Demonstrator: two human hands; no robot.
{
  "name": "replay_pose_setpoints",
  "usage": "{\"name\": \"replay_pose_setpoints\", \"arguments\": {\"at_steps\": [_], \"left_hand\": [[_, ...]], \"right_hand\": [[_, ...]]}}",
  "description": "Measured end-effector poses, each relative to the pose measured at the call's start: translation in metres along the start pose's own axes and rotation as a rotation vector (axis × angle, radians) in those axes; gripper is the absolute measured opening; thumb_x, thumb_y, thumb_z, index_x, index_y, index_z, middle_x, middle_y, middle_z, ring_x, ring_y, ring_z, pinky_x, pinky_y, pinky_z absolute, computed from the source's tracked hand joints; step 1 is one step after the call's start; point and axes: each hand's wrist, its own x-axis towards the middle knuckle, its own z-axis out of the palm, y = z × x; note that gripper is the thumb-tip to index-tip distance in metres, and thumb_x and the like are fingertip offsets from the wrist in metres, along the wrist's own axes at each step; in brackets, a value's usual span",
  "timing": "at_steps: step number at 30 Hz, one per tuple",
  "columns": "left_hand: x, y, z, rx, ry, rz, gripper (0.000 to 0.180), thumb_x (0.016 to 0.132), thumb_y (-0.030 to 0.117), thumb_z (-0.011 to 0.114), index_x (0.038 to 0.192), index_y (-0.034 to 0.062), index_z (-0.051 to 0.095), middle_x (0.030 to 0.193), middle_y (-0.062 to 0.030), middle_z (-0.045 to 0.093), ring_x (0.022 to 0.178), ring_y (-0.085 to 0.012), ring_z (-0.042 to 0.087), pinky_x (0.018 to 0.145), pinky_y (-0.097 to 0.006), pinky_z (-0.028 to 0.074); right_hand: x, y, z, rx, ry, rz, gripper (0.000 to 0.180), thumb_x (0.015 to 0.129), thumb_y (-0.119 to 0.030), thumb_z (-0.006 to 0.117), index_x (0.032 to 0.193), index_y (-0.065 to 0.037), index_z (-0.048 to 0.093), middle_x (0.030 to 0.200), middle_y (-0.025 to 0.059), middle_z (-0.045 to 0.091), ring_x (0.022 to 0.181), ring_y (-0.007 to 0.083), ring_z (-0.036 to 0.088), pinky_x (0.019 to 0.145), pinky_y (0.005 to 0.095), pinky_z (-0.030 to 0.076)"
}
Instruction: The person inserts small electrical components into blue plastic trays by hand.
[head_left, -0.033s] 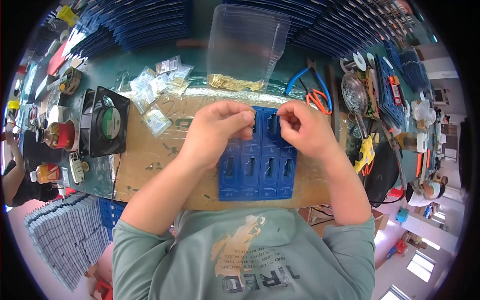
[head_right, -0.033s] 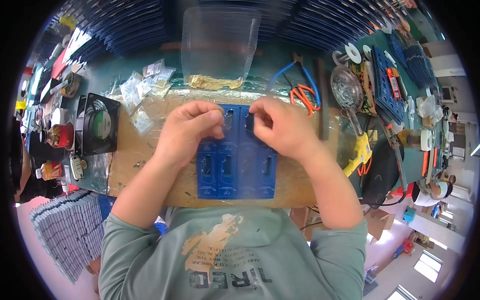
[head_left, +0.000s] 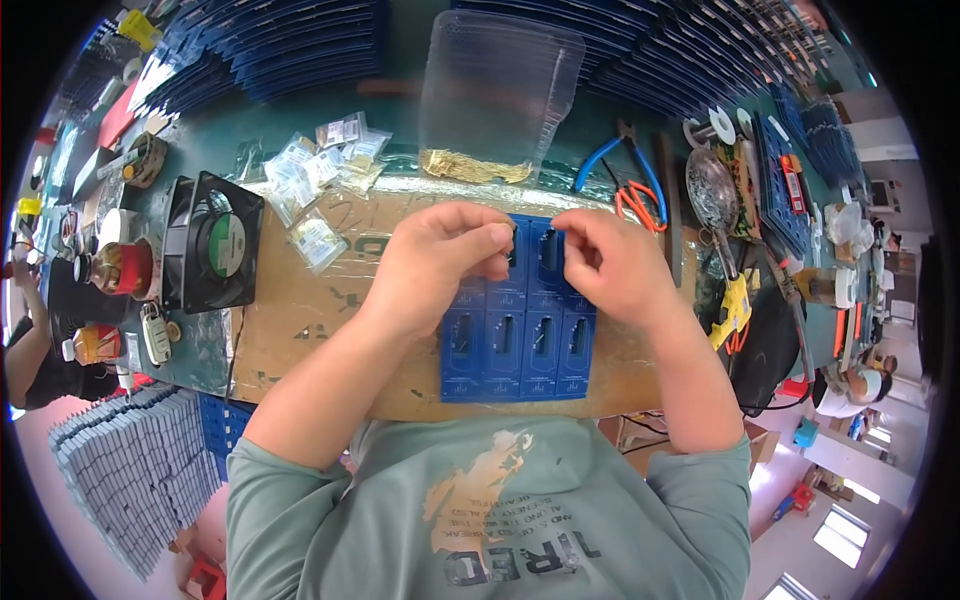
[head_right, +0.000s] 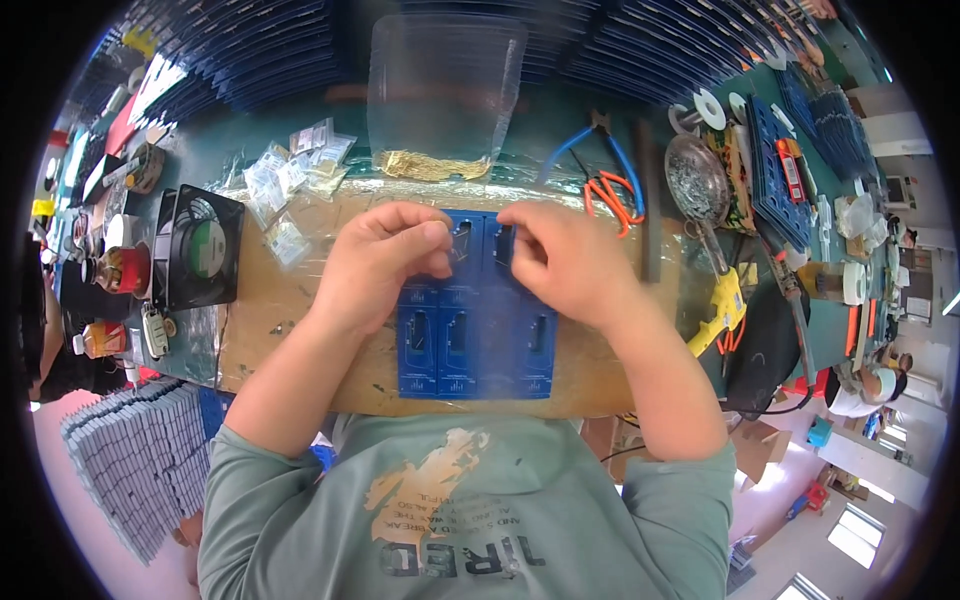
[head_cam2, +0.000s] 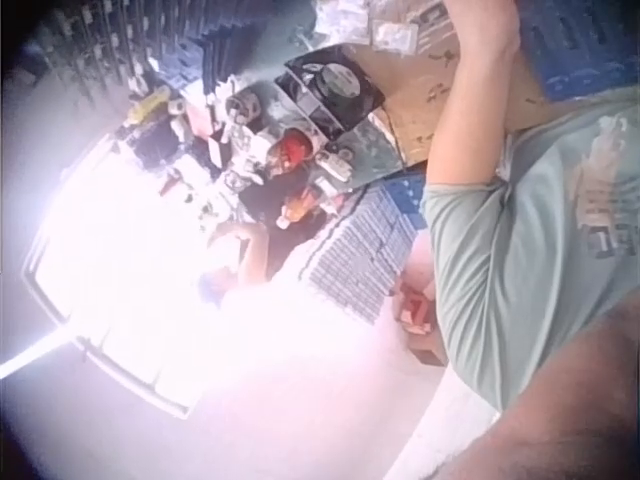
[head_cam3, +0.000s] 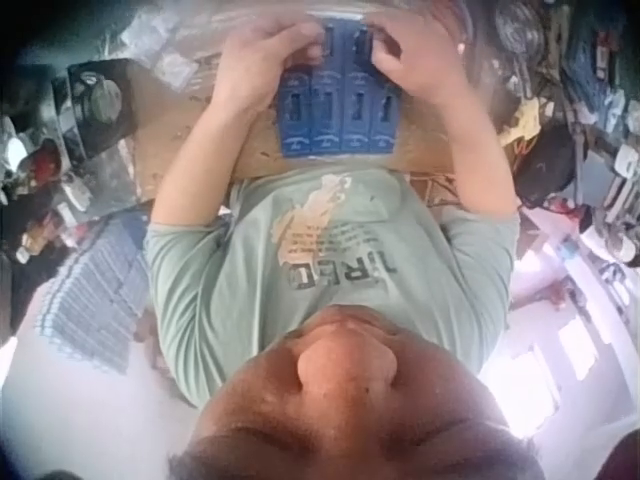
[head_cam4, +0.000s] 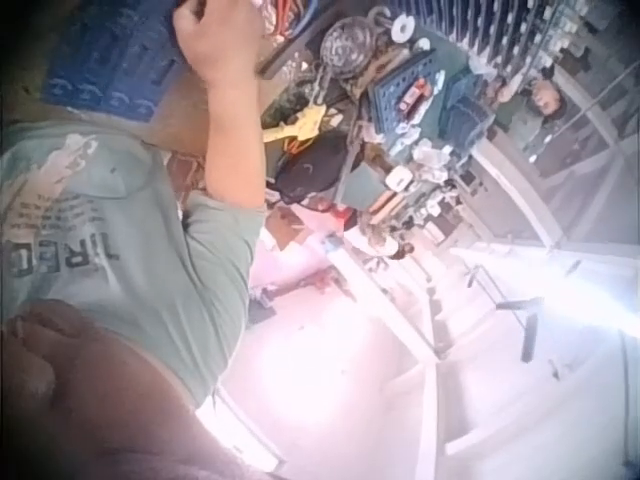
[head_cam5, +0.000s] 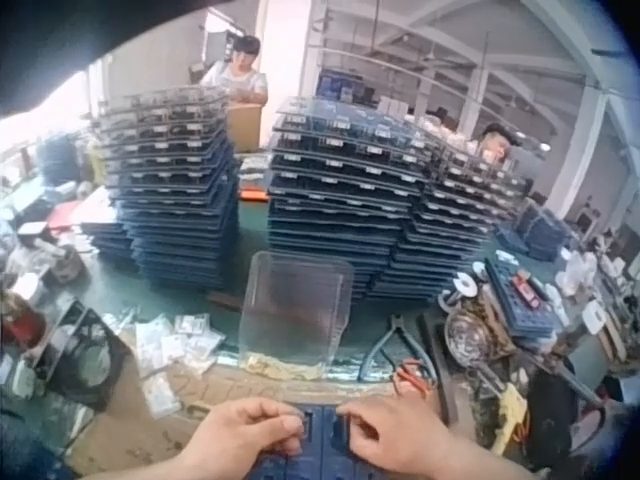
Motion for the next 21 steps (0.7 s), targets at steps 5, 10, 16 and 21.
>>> {"name": "replay_pose_setpoints", "arguments": {"at_steps": [5,10,16,21], "left_hand": [[0.000,-0.002,-0.003,-0.002,0.027,0.027,0.014,0.090,0.009,0.067,0.099,-0.0003,0.065,0.088,-0.0067,0.067,0.073,-0.0150,0.064,0.070,-0.027,0.053],[0.000,-0.002,-0.002,0.035,-0.002,0.010,0.018,0.088,0.010,0.068,0.101,-0.0009,0.065,0.084,-0.0060,0.067,0.074,-0.0131,0.064,0.072,-0.027,0.053],[0.004,-0.010,-0.002,-0.047,-0.082,0.065,0.013,0.088,0.008,0.068,0.098,-0.0009,0.066,0.080,-0.0049,0.065,0.069,-0.0116,0.061,0.066,-0.024,0.051],[0.002,-0.009,-0.005,-0.029,-0.068,0.096,0.012,0.090,0.008,0.066,0.098,-0.0015,0.065,0.080,-0.0055,0.065,0.066,-0.0116,0.061,0.061,-0.024,0.051]], "right_hand": [[-0.015,-0.007,0.005,-0.357,-0.017,-0.227,0.041,0.075,-0.010,0.066,0.116,-0.010,0.064,0.088,0.0064,0.055,0.080,0.0266,0.060,0.068,0.0402,0.050],[-0.014,-0.013,0.004,-0.446,-0.042,-0.215,0.043,0.076,-0.011,0.064,0.119,-0.010,0.063,0.086,0.0076,0.054,0.079,0.0274,0.059,0.067,0.0409,0.050],[-0.022,-0.019,0.006,-0.542,-0.060,-0.200,0.047,0.075,-0.009,0.063,0.123,-0.008,0.062,0.088,0.0094,0.053,0.077,0.0286,0.058,0.067,0.0416,0.049],[-0.020,-0.024,0.004,-0.580,-0.126,-0.188,0.049,0.075,-0.010,0.063,0.124,-0.006,0.061,0.087,0.0102,0.053,0.076,0.0291,0.057,0.068,0.0419,0.049]]}}
